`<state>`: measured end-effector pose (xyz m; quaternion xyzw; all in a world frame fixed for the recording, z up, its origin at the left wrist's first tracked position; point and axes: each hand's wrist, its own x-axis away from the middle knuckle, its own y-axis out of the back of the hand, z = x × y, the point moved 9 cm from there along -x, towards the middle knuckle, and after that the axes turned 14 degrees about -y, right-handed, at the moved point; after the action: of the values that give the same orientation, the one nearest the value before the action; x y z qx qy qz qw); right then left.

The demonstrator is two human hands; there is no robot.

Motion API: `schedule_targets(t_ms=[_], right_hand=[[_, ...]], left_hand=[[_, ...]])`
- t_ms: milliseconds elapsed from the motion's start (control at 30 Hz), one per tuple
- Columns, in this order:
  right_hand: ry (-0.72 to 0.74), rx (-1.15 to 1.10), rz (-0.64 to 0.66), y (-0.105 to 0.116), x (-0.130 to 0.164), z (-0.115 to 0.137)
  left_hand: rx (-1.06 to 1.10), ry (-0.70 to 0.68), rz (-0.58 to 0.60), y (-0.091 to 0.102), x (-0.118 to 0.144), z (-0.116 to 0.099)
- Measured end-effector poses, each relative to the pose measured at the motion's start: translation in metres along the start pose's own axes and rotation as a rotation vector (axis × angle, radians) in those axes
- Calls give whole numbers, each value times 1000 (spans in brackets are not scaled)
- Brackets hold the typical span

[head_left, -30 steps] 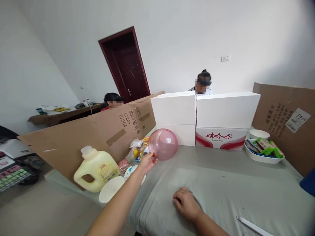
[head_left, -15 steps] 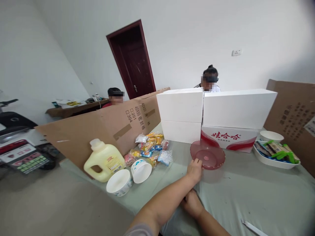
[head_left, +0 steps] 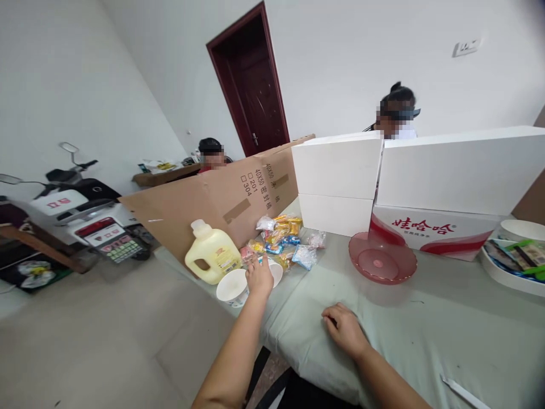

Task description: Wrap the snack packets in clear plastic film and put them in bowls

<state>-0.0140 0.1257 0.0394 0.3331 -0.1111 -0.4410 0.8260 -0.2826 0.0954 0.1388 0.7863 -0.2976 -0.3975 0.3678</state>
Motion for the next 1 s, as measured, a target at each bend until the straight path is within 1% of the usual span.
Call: schedule_targets(t_ms=[33, 100, 167, 233, 267, 300, 367, 433, 500, 567, 633, 667, 700, 733, 800, 833, 867, 900, 933, 1000], right_hand=[[1, 1, -1, 0, 0, 0], [3, 7, -5, 2, 3, 3], [3, 12, -19, 8, 10, 10], [29, 19, -49, 15, 23, 22], [47, 33, -64, 18, 31, 29], [58, 59, -75, 21, 39, 35], [23, 129, -87, 24, 54, 38], [-67, 182, -112, 32, 69, 30], [-134, 204, -164, 45, 83, 18], [-160, 237, -203, 60, 95, 7], [-190, 280, -207, 77, 106, -6], [-216, 293, -214, 88, 111, -13], [-250, 300, -239, 103, 116, -22], [-293, 301, -282, 122, 121, -32], [-406, 309, -427, 168, 131, -55], [-477, 319, -488, 191, 135, -70], [-555, 337, -537, 213, 137, -85], [-632, 355, -578, 233, 137, -101], [-698, 371, -608, 250, 136, -116], [-769, 381, -624, 270, 127, -140]], left_hand=[[25, 22, 4, 3, -4, 6], [61, 16, 3, 8, -7, 5], [97, -5, -15, 12, -2, -5], [194, -34, -19, 8, 11, -20], [271, -53, 6, 1, 19, -29], [348, -80, 63, -10, 28, -40], [459, -154, 235, -38, 51, -68], [499, -247, 413, -66, 78, -99], [540, -338, 545, -88, 106, -129], [584, -431, 654, -105, 131, -155], [625, -504, 723, -115, 143, -172], [626, -522, 712, -116, 141, -174], [600, -532, 663, -114, 131, -173], [538, -529, 578, -110, 116, -168], [309, -495, 350, -94, 74, -150], [171, -450, 254, -86, 52, -139], [54, -401, 194, -80, 32, -127], [-32, -362, 174, -78, 15, -117], [-91, -333, 185, -80, 1, -109], [-143, -315, 253, -92, -17, -97]])
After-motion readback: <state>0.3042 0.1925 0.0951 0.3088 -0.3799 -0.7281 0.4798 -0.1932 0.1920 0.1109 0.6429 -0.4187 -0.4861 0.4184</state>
